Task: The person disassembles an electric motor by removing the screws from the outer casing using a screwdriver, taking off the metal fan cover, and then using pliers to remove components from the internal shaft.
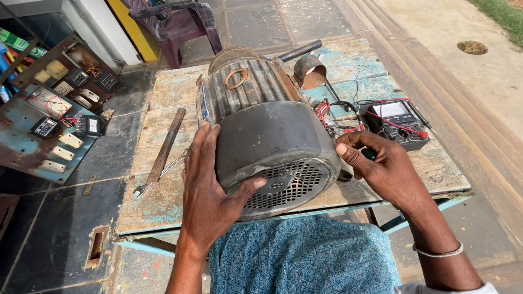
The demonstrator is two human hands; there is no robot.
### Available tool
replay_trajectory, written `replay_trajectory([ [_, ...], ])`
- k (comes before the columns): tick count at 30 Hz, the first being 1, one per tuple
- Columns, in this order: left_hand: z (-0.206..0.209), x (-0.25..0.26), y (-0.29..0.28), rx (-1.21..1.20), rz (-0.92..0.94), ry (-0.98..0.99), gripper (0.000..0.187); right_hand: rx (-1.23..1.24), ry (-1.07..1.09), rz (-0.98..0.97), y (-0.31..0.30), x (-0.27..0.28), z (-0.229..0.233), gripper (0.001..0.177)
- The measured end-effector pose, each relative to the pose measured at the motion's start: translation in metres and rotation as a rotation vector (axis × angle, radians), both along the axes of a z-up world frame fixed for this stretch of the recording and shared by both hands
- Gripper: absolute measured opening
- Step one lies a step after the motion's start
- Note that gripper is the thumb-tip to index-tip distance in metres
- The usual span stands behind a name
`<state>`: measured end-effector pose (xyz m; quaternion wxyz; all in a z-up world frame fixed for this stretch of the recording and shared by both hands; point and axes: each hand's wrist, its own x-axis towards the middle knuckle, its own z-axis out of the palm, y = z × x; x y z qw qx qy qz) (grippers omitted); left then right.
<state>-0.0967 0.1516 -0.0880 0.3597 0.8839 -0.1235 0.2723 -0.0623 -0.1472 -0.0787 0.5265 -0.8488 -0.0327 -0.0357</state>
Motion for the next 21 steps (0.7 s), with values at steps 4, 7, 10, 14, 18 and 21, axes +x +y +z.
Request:
replay_trajectory([
  [4,-0.011,-0.015,0.0,-0.092,0.01,-0.018,0.098,0.049,0.005,-0.022,0.014,-0.011,0.016,0.036],
  [7,-0.019,-0.035,-0.012,-0.2,0.045,-0.125,0.067,0.042,-0.031,-0.059,0.023,-0.024,0.037,0.033],
  [10,-0.019,-0.054,-0.034,-0.096,-0.017,-0.335,0.041,0.056,-0.045,-0.02,0.043,-0.04,0.059,0.03],
  [14,-0.01,-0.076,-0.056,-0.231,-0.266,-0.1,0.045,0.091,-0.134,0.247,0.09,-0.059,0.079,0.023],
  [18,-0.008,-0.072,-0.066,-0.598,-0.524,-0.026,0.044,0.174,-0.089,0.379,0.136,-0.061,0.093,0.021],
  [21,-0.012,-0.067,-0.059,-0.6,-0.468,0.198,0.038,0.31,-0.096,0.449,0.158,-0.036,0.108,0.029],
])
